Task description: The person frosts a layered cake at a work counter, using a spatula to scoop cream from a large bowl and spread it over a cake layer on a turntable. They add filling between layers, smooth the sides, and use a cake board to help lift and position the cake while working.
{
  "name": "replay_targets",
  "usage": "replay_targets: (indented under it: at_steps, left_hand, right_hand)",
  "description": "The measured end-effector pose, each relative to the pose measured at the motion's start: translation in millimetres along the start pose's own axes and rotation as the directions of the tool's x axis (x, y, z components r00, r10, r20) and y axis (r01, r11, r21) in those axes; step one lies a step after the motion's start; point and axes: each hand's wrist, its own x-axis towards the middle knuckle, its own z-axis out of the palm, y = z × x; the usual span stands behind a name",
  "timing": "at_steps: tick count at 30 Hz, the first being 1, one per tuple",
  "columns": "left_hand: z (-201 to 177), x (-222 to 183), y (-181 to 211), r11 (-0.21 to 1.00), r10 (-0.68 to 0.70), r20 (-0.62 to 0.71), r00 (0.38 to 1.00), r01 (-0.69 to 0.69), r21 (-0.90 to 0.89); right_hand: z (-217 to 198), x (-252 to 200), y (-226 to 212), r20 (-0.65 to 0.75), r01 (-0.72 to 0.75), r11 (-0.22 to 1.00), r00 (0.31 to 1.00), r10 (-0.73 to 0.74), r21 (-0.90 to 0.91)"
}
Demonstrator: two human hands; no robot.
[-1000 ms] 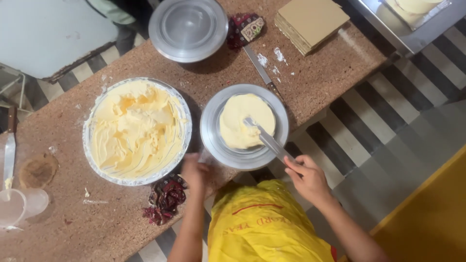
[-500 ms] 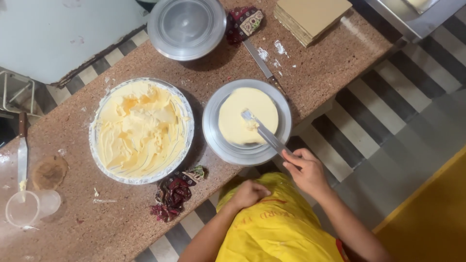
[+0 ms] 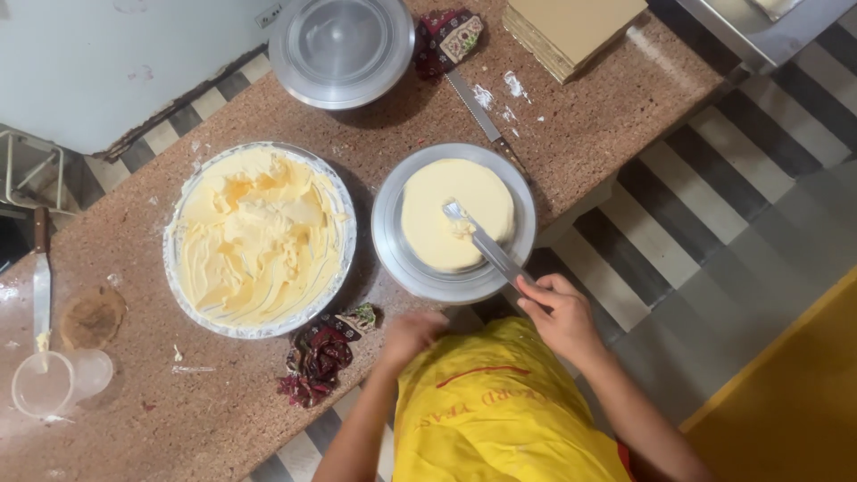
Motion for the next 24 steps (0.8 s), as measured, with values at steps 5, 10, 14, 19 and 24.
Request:
replay_targets:
  at_steps: [5, 10, 14, 19, 24]
  left_hand:
    - [-0.9, 58.2, -35.2, 0.811, 0.096, -0.269, 0.958, -0.232, -0.537]
    - [34.0, 68.6, -37.9, 0.942, 0.31, 0.259, 0.915, -0.331, 0.044]
    - [-10.5, 47.5, 0.9, 0.679, 0.209, -0.357, 0.91, -0.398, -0.617]
    - [-6.5, 88.1, -67.3, 0.512, 0.234, -0.457, 0.858, -0.509, -0.693]
    - [-66.4, 70.9, -113.0, -0.342, 0.0, -0.654, 0.757, -0.615, -0.711]
  right_hand:
    - [3.0, -0.8, 4.0, -0.011, 0.004, 1.0, 1.0, -0.004, 0.005]
    - [-5.4, 1.7, 20.9, 0.045, 0.036, 0.998, 0.998, -0.038, 0.049]
    - [-24.3, 12.6, 16.2, 0.524, -0.303, 0.91, 0.844, 0.118, 0.284]
    - [32.0, 43.1, -24.1, 0.689, -0.208, 0.957, 0.724, 0.01, 0.204]
    - [199.1, 66.5, -74.5, 0.596, 0.521, 0.847, 0.715, -0.366, -0.105]
